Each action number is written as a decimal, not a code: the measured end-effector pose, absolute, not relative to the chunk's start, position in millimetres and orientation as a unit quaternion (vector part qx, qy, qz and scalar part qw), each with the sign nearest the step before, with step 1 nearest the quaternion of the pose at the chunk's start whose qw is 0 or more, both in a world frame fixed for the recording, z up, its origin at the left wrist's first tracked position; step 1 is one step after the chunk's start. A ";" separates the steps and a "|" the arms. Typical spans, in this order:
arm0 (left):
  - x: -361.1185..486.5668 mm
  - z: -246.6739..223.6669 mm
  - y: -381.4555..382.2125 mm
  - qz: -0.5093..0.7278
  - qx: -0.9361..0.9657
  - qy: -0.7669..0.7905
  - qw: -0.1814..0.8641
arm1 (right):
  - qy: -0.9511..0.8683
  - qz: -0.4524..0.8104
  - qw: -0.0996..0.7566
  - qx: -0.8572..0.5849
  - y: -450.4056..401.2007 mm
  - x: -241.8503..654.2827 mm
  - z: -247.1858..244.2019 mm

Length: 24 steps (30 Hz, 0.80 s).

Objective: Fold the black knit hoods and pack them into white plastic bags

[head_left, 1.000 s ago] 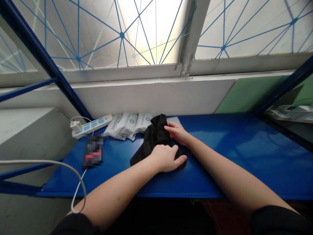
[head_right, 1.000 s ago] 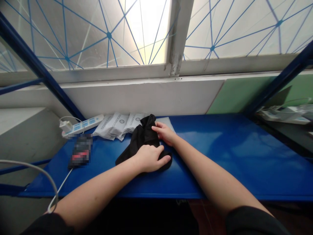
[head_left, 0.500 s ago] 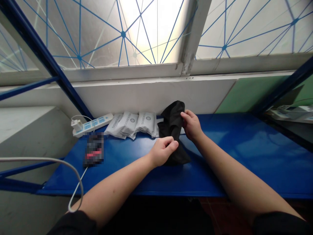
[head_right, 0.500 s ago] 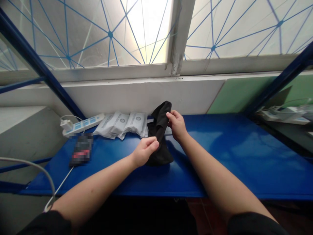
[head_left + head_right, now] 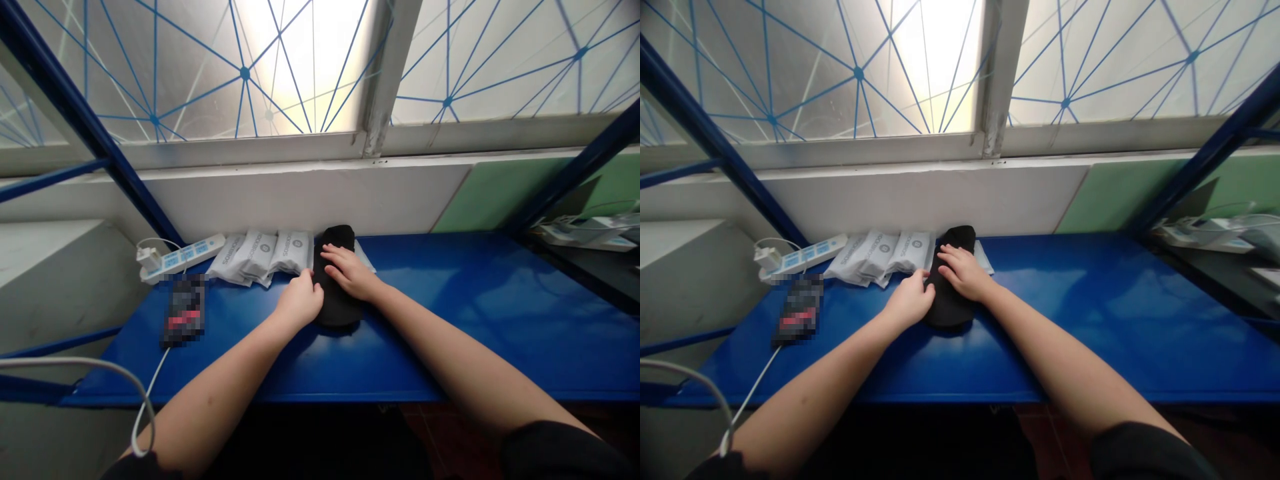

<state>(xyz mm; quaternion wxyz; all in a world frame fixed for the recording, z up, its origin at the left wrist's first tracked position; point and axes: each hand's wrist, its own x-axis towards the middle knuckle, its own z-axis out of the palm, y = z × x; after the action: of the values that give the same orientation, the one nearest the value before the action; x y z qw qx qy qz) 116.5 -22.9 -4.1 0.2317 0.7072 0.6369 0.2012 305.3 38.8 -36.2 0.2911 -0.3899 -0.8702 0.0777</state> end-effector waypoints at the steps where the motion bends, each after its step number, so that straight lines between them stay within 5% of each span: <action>1: 115.9 -2.0 -22.7 0.189 0.708 0.645 0.218 | -0.857 0.053 0.299 -0.415 41.0 307.9 -35.7; 9: 109.6 3.4 -19.0 0.119 0.722 0.674 0.101 | -0.814 0.033 0.142 -0.562 50.8 314.9 -48.4; 24: 111.0 0.5 -21.2 0.107 0.722 0.680 0.062 | -0.699 0.007 0.145 -0.700 38.0 320.8 -18.0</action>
<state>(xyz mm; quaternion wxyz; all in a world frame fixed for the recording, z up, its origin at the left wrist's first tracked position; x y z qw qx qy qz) 111.0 -21.2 0.5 0.0623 0.7222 0.6805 0.1074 320.8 38.0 -18.0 0.1450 -0.7000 -0.6992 0.0068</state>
